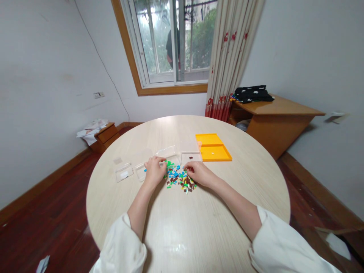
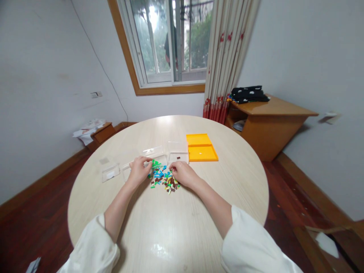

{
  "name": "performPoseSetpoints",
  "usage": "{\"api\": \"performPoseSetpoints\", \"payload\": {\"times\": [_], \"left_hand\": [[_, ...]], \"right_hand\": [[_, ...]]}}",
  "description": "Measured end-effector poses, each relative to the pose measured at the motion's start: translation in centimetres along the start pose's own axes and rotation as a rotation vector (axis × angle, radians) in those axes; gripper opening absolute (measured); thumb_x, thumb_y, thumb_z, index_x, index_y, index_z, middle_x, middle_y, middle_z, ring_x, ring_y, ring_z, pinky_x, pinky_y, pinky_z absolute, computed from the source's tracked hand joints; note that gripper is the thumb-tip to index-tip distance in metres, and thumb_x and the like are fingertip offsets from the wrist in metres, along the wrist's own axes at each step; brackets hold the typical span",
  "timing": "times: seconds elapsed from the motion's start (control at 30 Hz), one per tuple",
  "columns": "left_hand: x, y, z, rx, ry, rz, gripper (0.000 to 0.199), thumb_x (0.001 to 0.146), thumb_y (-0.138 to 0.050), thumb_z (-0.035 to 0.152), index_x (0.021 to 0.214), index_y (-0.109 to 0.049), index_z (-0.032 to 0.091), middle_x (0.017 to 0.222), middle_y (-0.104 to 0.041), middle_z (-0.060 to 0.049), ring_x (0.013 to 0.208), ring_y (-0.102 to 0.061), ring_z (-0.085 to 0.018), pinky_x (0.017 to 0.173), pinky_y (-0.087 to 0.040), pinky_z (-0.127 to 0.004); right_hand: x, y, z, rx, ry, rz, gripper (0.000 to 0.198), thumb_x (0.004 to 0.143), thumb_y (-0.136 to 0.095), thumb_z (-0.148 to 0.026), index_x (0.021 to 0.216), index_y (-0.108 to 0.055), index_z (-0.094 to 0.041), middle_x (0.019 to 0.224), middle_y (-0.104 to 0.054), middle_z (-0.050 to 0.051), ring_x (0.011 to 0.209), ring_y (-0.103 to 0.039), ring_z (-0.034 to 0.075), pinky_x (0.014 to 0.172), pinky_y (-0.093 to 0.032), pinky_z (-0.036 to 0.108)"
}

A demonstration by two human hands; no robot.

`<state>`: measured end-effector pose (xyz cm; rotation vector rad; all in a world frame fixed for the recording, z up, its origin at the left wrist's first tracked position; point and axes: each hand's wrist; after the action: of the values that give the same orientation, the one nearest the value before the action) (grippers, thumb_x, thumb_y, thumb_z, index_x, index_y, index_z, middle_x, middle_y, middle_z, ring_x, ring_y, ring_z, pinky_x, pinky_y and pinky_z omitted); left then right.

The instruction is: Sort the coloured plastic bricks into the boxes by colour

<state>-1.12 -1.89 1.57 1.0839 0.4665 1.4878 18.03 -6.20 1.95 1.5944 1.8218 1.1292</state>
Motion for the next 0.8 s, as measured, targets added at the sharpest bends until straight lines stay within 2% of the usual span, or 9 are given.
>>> {"api": "performPoseSetpoints", "payload": {"times": [0.27, 0.53, 0.8], "left_hand": [[0.07, 0.09, 0.07, 0.006, -0.009, 0.002, 0.019, 0.078, -0.051, 0.023, 0.086, -0.068, 0.020, 0.096, -0.067, -0.008, 0.097, -0.055, -0.026, 0.082, -0.035, -0.041], [0.08, 0.23, 0.22, 0.003, -0.005, -0.009, 0.020, 0.078, -0.051, 0.022, 0.086, -0.069, 0.019, 0.096, -0.067, -0.009, 0.097, -0.055, -0.027, 0.083, -0.035, -0.043], [0.06, 0.33, 0.45, 0.007, 0.007, -0.012, 0.017, 0.079, -0.052, 0.022, 0.084, -0.068, 0.020, 0.095, -0.067, -0.008, 0.097, -0.055, -0.026, 0.082, -0.034, -0.041]], "right_hand": [[0.12, -0.41, 0.26, -0.034, 0.014, 0.046, 0.023, 0.077, -0.049, -0.007, 0.085, -0.069, -0.015, 0.082, -0.069, 0.007, 0.074, -0.060, 0.015, 0.069, -0.042, 0.023], [0.09, -0.10, 0.11, -0.118, -0.039, 0.048, 0.011, 0.075, -0.057, -0.014, 0.076, -0.067, -0.015, 0.082, -0.066, 0.007, 0.079, -0.058, 0.016, 0.070, -0.040, 0.024], [-0.01, -0.32, 0.12, -0.106, -0.012, 0.035, 0.009, 0.075, -0.057, -0.010, 0.071, -0.064, -0.014, 0.077, -0.063, 0.006, 0.076, -0.055, 0.015, 0.069, -0.038, 0.023]]}}
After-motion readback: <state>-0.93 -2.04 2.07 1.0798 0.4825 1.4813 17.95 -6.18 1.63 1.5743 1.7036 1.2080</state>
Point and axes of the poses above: each hand's wrist, its own x-axis towards the middle knuckle, its own y-axis out of the back of the hand, z = x × y
